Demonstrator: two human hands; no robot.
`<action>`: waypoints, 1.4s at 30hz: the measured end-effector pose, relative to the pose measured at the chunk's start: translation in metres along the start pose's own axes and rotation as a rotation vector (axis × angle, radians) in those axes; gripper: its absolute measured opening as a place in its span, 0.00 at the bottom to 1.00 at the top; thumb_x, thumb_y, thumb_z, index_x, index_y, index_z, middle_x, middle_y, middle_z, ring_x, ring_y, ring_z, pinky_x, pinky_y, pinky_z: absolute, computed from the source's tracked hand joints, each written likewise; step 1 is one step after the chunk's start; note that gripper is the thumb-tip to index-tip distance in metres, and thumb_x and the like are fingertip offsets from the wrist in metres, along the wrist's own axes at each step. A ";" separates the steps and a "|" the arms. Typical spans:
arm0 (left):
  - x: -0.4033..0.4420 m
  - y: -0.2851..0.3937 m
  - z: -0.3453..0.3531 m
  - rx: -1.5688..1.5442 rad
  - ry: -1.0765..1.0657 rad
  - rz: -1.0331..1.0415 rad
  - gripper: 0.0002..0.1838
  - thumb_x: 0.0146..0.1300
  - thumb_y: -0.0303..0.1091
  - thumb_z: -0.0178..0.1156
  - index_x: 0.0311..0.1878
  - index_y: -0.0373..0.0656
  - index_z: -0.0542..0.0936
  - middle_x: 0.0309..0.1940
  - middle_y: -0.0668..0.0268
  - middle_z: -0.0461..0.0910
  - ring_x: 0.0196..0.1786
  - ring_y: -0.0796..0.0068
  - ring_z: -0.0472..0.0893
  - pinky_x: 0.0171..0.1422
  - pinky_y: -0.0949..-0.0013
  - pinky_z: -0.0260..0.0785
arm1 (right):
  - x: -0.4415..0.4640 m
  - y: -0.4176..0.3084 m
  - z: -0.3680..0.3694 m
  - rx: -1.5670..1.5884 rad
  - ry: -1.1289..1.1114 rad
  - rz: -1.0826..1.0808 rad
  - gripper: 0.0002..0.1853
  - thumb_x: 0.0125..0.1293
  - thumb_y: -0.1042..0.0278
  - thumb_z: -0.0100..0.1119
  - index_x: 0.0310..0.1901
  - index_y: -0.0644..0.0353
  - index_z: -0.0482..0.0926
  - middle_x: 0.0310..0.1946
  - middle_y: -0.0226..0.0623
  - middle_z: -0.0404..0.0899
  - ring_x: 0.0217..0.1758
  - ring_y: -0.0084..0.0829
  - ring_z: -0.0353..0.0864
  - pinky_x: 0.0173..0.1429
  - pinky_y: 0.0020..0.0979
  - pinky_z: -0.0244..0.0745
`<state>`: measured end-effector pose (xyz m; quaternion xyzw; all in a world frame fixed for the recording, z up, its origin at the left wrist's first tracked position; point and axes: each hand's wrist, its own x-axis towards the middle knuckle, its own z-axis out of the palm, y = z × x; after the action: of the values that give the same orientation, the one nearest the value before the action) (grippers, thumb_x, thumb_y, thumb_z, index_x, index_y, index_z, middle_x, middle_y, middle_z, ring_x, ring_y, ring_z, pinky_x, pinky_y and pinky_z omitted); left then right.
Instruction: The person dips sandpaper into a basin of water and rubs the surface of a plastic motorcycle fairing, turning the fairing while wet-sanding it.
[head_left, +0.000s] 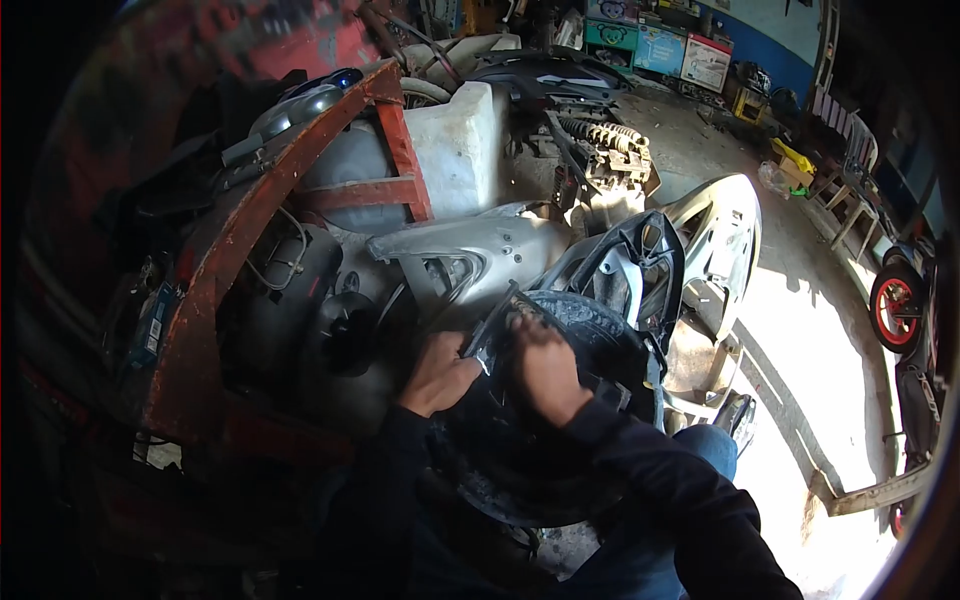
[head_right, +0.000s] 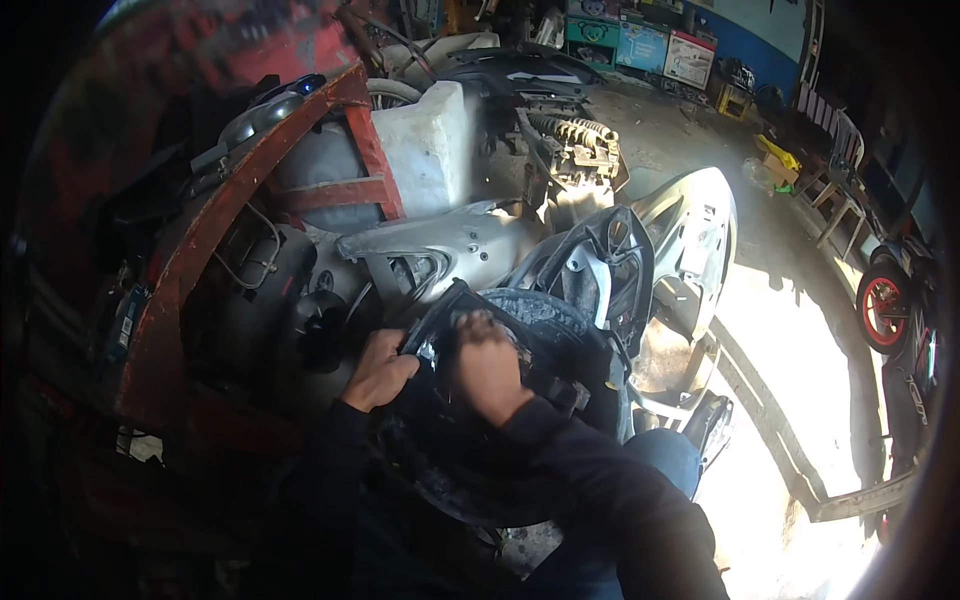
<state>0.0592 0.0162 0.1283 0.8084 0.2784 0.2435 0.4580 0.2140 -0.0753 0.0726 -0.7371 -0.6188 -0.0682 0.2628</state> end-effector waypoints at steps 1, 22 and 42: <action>0.000 0.000 -0.001 0.009 -0.009 0.006 0.08 0.45 0.29 0.53 0.24 0.32 0.72 0.15 0.61 0.66 0.21 0.76 0.65 0.27 0.63 0.57 | -0.011 -0.006 0.002 -0.057 0.150 -0.137 0.18 0.59 0.73 0.55 0.51 0.70 0.79 0.51 0.56 0.81 0.52 0.49 0.83 0.59 0.43 0.76; -0.005 0.005 0.001 -0.044 -0.053 -0.025 0.08 0.43 0.28 0.54 0.25 0.31 0.72 0.16 0.63 0.66 0.22 0.76 0.65 0.28 0.65 0.58 | 0.004 0.011 -0.018 0.199 -0.054 0.118 0.22 0.60 0.71 0.56 0.56 0.72 0.77 0.57 0.59 0.78 0.61 0.49 0.80 0.69 0.44 0.71; -0.005 -0.002 -0.008 0.020 -0.074 -0.038 0.08 0.48 0.27 0.53 0.29 0.31 0.74 0.19 0.63 0.69 0.24 0.77 0.66 0.30 0.66 0.60 | -0.002 0.014 -0.012 0.200 0.147 -0.192 0.16 0.59 0.78 0.54 0.49 0.67 0.79 0.47 0.54 0.82 0.45 0.52 0.84 0.47 0.44 0.82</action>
<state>0.0494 0.0185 0.1299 0.8159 0.2791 0.2019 0.4643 0.2295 -0.0835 0.0775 -0.6378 -0.6693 -0.0847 0.3715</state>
